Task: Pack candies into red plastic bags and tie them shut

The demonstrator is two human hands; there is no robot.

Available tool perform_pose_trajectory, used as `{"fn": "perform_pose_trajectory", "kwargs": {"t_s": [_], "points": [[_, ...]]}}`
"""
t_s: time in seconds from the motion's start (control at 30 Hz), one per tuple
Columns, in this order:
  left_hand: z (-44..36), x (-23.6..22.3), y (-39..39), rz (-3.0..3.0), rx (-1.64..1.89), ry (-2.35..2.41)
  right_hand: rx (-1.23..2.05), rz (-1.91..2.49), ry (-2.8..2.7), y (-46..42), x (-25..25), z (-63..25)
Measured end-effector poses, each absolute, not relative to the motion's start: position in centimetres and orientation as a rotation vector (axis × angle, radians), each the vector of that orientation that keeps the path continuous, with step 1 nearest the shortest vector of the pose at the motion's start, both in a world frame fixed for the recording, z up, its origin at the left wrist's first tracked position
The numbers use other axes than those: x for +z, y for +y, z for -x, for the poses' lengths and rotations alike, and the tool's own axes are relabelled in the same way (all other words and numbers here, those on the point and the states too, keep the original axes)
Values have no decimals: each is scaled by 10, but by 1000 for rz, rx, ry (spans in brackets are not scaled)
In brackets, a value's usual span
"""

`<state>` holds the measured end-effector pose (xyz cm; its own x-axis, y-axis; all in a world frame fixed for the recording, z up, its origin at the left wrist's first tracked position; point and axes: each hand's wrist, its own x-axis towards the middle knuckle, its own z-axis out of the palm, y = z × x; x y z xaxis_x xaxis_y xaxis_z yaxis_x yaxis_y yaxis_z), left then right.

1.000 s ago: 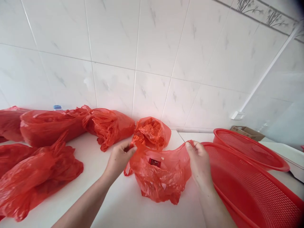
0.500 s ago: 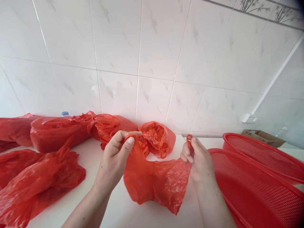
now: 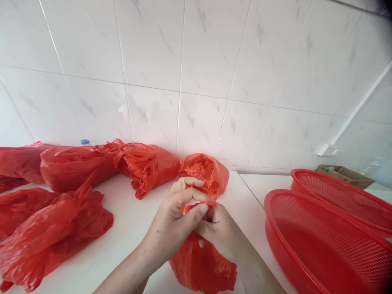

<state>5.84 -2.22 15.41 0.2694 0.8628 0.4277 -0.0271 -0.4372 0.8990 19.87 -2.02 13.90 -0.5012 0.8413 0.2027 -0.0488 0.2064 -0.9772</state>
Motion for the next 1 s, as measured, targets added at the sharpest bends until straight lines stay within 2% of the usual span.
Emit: {"fn": "perform_pose_trajectory", "kwargs": {"t_s": [0.07, 0.23, 0.4, 0.6, 0.7, 0.87, 1.0], "points": [[-63, 153, -23, -1731, 1246, 849, 1347, 763, -1628, -16, 137, -196], [-64, 135, -12, -2055, 1503, 996, 1309, 966, -1435, -1, 129, -203], [-58, 113, 2, -2372, 1355, 1049, 1253, 1066, -1329, 7, 125, -209], [-59, 108, 4, -2085, 1352, 1250, 1269, 868, -1673, 4, 133, -231], [-61, 110, 3, -1851, 1331, 1162, 1213, 780, -1864, 0, 138, -239], [-64, 113, 0, -1749, 1226, 1162, 1168, 961, -1836, 2, 134, -234], [-62, 114, -3, -1832, 1211, 1282, 875, 1187, -1736, 11, 125, -228]]}}
